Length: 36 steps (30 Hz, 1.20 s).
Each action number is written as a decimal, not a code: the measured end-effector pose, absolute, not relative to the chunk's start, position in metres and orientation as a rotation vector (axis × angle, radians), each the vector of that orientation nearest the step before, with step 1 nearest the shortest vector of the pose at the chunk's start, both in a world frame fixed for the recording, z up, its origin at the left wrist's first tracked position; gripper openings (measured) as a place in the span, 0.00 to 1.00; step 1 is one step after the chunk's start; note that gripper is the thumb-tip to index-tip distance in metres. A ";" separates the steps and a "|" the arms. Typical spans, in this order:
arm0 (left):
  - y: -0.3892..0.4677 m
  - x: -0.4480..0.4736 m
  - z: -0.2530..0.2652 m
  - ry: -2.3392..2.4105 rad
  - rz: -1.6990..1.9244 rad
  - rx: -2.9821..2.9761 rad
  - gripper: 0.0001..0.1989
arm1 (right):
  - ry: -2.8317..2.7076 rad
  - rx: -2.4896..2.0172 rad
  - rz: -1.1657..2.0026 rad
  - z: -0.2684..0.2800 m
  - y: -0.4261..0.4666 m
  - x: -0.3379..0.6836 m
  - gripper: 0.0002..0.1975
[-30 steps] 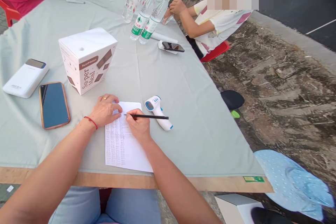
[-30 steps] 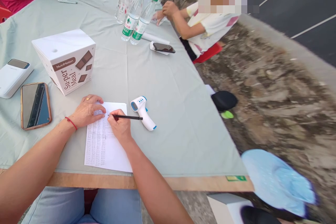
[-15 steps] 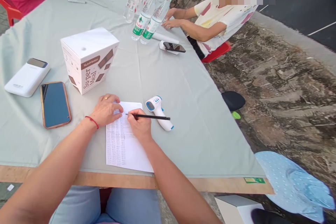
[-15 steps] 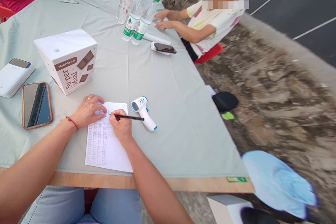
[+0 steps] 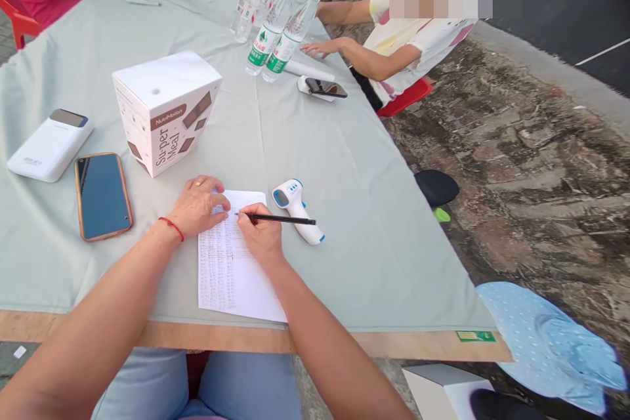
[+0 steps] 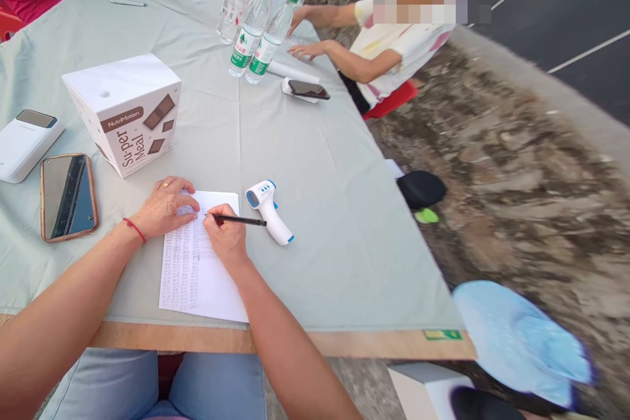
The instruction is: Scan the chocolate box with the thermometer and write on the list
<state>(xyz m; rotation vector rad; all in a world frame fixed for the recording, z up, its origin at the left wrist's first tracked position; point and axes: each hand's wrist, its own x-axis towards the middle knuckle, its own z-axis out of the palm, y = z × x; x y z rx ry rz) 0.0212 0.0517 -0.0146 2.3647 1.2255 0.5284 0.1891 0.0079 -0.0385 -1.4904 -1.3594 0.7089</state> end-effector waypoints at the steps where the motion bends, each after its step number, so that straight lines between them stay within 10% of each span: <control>1: 0.052 0.021 -0.014 1.229 0.521 2.361 0.06 | -1.356 -1.490 0.710 -0.039 0.008 0.189 0.09; 28: 0.052 0.020 -0.017 1.218 0.543 2.382 0.06 | -1.992 -1.098 0.239 -0.043 0.017 0.219 0.14; 33: 0.053 0.008 0.000 1.574 1.191 2.202 0.10 | -2.202 -1.101 0.082 -0.053 0.021 0.217 0.22; 36: 0.057 -0.011 0.011 1.938 1.762 1.824 0.29 | -2.212 -1.121 0.049 -0.059 0.023 0.216 0.23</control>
